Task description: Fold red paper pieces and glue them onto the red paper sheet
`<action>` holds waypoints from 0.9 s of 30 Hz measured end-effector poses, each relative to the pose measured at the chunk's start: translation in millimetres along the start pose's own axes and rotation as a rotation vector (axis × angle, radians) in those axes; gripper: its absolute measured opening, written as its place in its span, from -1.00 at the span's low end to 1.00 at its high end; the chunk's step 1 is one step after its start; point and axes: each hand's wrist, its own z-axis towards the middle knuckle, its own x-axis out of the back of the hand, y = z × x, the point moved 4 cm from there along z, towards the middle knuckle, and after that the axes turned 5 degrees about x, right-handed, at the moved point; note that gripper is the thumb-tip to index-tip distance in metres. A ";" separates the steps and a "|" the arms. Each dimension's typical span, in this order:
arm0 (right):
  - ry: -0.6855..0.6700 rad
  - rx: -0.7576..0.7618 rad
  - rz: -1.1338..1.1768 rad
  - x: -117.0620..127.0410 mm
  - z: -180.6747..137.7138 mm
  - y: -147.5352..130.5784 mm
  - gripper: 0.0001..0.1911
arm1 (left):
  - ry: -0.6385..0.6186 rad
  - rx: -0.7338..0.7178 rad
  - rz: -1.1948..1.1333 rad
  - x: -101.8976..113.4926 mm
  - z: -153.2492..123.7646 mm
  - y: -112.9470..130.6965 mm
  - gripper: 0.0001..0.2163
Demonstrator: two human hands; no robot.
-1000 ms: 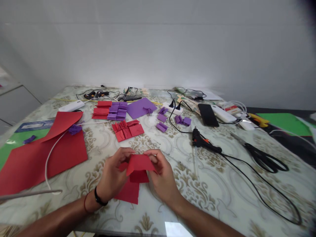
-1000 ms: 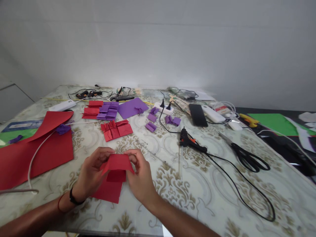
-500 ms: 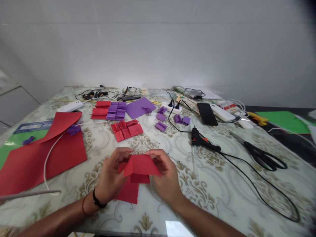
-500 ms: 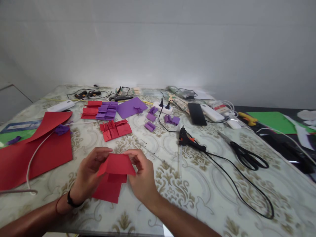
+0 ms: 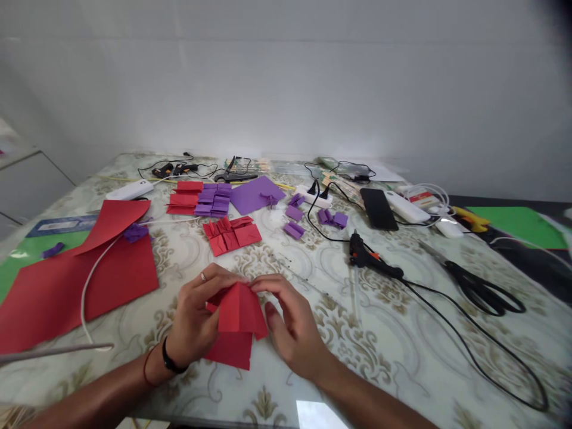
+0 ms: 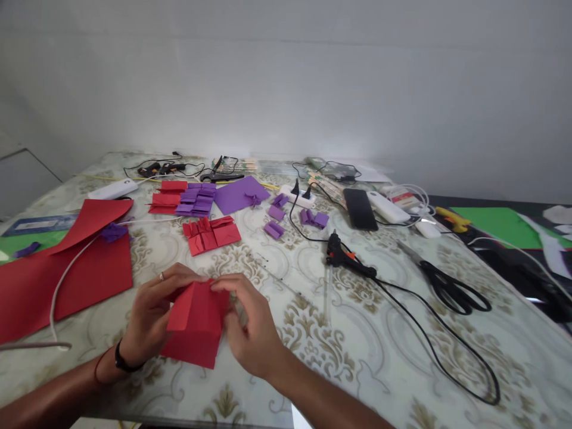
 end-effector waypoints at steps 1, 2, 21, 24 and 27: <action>0.001 -0.042 0.027 2.2 1.2 0.8 -0.71 | -0.008 -0.046 0.029 0.0 0.3 1.9 -0.80; 0.003 -0.080 0.052 4.1 2.3 1.6 -0.76 | -0.013 -0.085 0.046 -0.2 0.4 3.9 -0.77; 0.016 -0.126 0.119 9.0 5.6 3.1 -0.93 | -0.171 -0.192 0.087 -3.6 -2.2 11.8 -0.71; -0.009 -0.136 0.126 9.0 7.2 2.2 -0.93 | -0.125 -0.217 0.108 -4.5 -2.1 9.9 -0.71; -0.042 -0.201 0.141 8.2 8.4 3.9 -0.89 | -0.113 -0.193 0.138 -6.0 -0.6 9.5 -0.74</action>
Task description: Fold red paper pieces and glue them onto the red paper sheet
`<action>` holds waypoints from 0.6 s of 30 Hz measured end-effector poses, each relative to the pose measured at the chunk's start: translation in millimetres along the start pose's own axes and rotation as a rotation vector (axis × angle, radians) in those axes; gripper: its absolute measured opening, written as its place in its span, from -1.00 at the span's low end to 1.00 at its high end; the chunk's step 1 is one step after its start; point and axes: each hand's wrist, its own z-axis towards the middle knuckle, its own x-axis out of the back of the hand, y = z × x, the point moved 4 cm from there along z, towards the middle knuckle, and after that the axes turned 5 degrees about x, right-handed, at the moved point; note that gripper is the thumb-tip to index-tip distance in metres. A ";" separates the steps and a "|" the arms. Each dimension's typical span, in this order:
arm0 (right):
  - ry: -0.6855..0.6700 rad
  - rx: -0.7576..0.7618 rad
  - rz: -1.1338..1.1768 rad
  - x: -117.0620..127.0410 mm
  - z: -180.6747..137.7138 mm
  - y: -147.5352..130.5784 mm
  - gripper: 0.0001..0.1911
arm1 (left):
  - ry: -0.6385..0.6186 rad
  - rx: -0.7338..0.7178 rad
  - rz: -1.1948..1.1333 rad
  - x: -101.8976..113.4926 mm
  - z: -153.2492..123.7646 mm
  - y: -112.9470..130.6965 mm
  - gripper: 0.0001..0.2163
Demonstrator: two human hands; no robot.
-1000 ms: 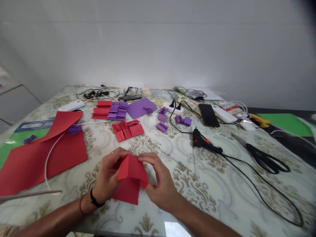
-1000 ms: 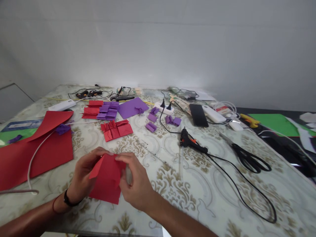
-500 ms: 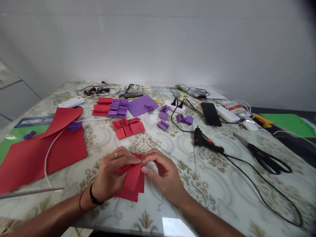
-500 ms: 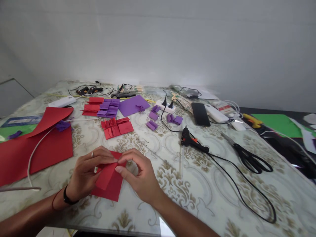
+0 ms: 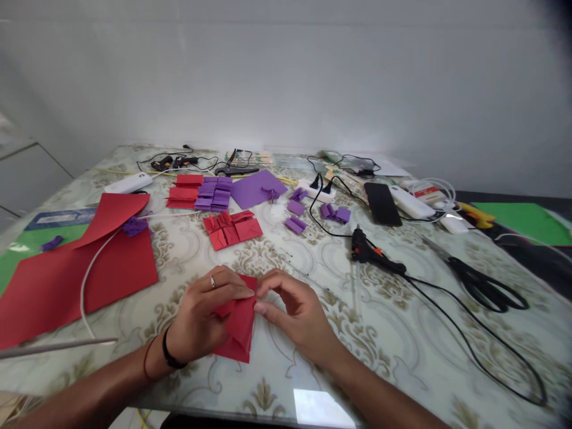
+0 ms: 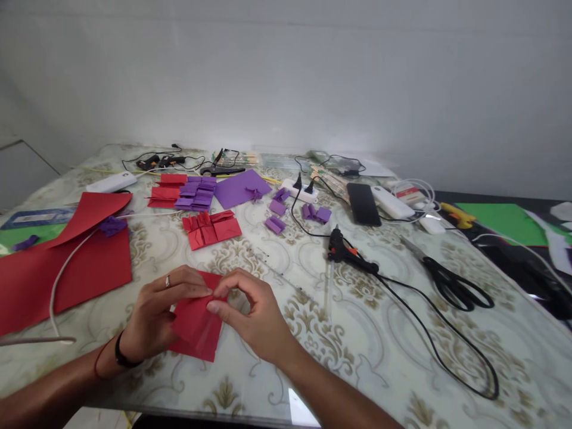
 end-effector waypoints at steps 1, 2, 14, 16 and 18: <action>-0.011 -0.028 0.014 -0.3 0.5 0.9 -0.88 | 0.000 0.007 0.008 -0.1 0.7 0.5 -0.77; -0.021 -0.055 0.030 -0.7 1.1 1.7 -0.87 | 0.003 0.011 0.016 0.0 1.3 1.2 -0.80; -0.036 -0.223 0.122 2.5 5.8 9.3 -0.71 | -0.135 0.286 -0.045 -7.9 1.2 -11.3 -0.76; -0.035 -0.259 0.159 3.2 6.1 12.4 -0.70 | -0.177 0.356 -0.110 -9.8 1.1 -14.6 -0.69; -0.035 -0.287 0.210 3.9 6.1 16.0 -0.70 | -0.206 0.420 -0.209 -10.7 1.0 -17.0 -0.68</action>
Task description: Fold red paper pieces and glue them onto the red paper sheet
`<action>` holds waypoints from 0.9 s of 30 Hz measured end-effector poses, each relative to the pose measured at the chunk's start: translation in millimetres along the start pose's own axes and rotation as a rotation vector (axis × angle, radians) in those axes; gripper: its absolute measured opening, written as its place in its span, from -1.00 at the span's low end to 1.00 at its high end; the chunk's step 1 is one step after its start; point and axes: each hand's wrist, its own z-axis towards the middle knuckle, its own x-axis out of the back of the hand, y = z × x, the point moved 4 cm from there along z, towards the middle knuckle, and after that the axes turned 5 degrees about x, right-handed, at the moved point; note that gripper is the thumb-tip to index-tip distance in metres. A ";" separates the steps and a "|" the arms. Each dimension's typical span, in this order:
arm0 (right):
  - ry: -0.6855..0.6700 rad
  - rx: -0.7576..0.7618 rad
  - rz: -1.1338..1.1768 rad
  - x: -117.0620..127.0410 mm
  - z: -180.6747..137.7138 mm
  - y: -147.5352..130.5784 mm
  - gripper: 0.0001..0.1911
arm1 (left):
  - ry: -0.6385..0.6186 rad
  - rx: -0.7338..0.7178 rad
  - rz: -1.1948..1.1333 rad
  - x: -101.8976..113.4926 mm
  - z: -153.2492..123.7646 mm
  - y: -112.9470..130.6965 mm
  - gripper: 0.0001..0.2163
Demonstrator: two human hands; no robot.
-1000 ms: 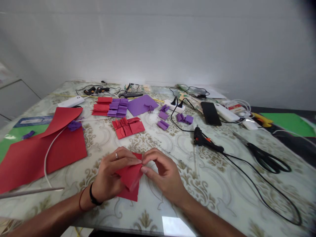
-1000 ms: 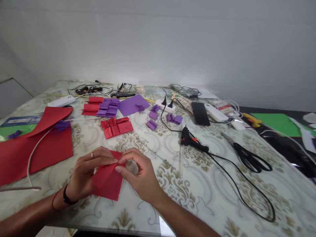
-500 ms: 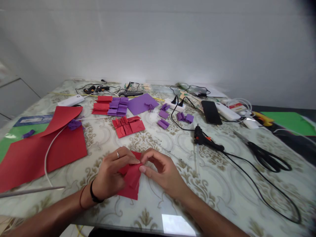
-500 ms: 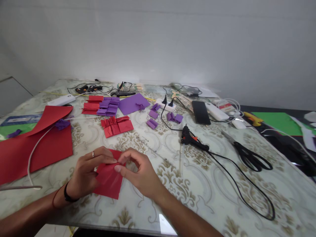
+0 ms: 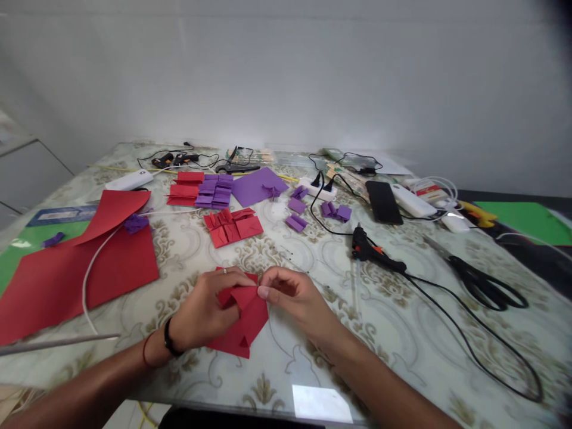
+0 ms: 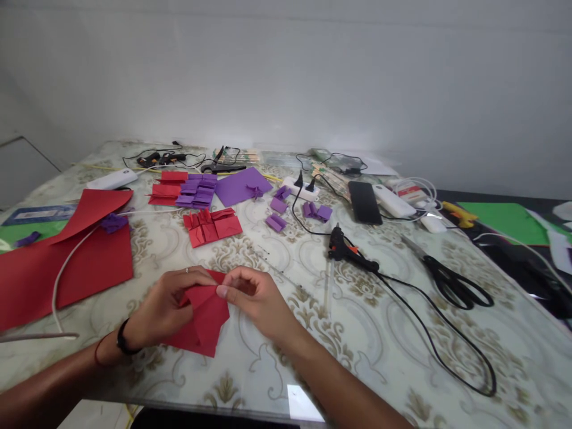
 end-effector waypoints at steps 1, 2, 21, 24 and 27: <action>-0.003 -0.013 0.030 0.6 0.5 1.7 -0.70 | -0.019 0.028 -0.058 0.2 0.3 -0.8 -0.69; -0.004 -0.025 0.062 1.1 1.0 3.4 -0.70 | -0.036 0.061 -0.111 0.4 0.6 -1.6 -0.70; 0.112 0.153 -0.227 -9.4 -11.7 -1.6 -0.64 | 0.227 0.333 -0.359 1.9 5.0 -24.7 -0.78; 0.158 0.160 -0.315 -6.9 -11.4 -1.5 -0.79 | 0.166 0.312 -0.440 -5.9 3.9 -22.2 -0.73; 0.166 0.170 -0.392 -4.5 -10.1 -1.8 -0.80 | 0.102 0.267 -0.446 -9.0 3.0 -19.2 -0.70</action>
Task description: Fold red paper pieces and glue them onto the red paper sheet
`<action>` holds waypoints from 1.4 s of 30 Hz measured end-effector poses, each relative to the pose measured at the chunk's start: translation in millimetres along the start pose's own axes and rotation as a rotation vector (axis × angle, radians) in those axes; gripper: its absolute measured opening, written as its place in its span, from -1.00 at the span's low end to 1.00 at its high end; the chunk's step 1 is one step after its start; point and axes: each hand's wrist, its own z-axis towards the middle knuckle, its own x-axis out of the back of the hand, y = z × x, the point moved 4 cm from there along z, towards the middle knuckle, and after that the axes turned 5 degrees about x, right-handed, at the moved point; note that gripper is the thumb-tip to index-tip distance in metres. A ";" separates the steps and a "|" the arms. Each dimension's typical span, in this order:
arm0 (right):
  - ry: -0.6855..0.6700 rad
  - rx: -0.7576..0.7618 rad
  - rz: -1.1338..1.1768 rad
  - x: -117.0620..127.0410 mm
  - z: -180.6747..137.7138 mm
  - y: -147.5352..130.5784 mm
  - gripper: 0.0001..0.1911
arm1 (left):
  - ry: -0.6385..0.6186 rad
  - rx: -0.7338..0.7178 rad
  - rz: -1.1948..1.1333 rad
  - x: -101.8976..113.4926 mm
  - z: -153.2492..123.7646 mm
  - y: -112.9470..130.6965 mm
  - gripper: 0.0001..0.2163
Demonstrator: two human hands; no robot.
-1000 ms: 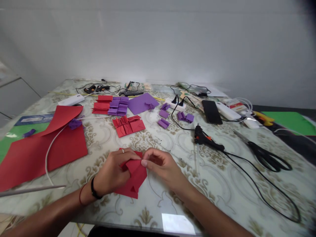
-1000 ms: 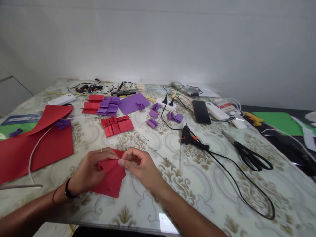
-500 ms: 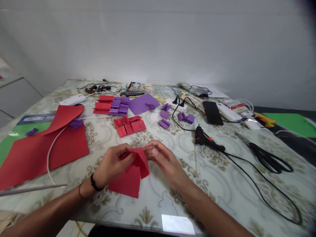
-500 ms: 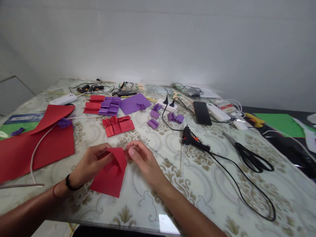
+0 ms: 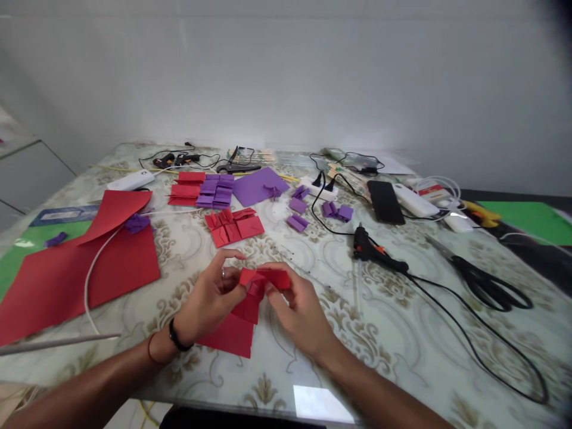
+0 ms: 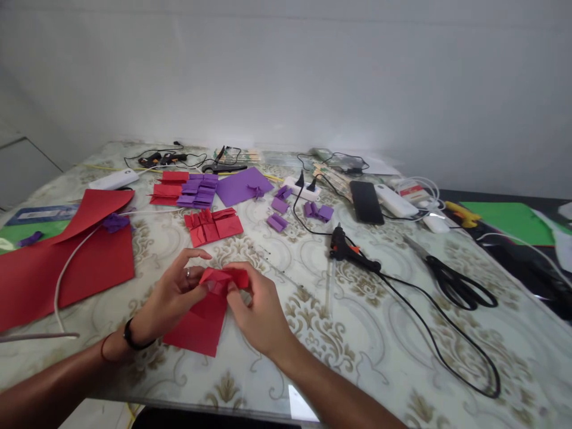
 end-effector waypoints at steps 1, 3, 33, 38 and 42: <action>0.005 0.010 -0.006 0.3 0.4 -0.2 -0.78 | -0.007 -0.016 0.031 0.0 -0.5 0.4 -0.71; 0.016 0.025 0.012 0.1 0.9 -0.5 -0.74 | -0.012 -0.052 0.094 0.6 -1.5 1.0 -0.77; -0.161 0.192 0.332 12.8 2.4 -17.2 -0.54 | -0.210 -0.039 -0.414 10.0 0.3 19.6 -0.60; -0.109 0.143 0.179 12.3 5.4 -15.2 -0.69 | -0.060 -0.013 -0.096 10.7 1.5 16.9 -0.78; 0.009 0.045 0.118 12.1 7.1 -7.6 -0.85 | -0.015 -0.053 0.094 7.6 0.9 13.0 -0.88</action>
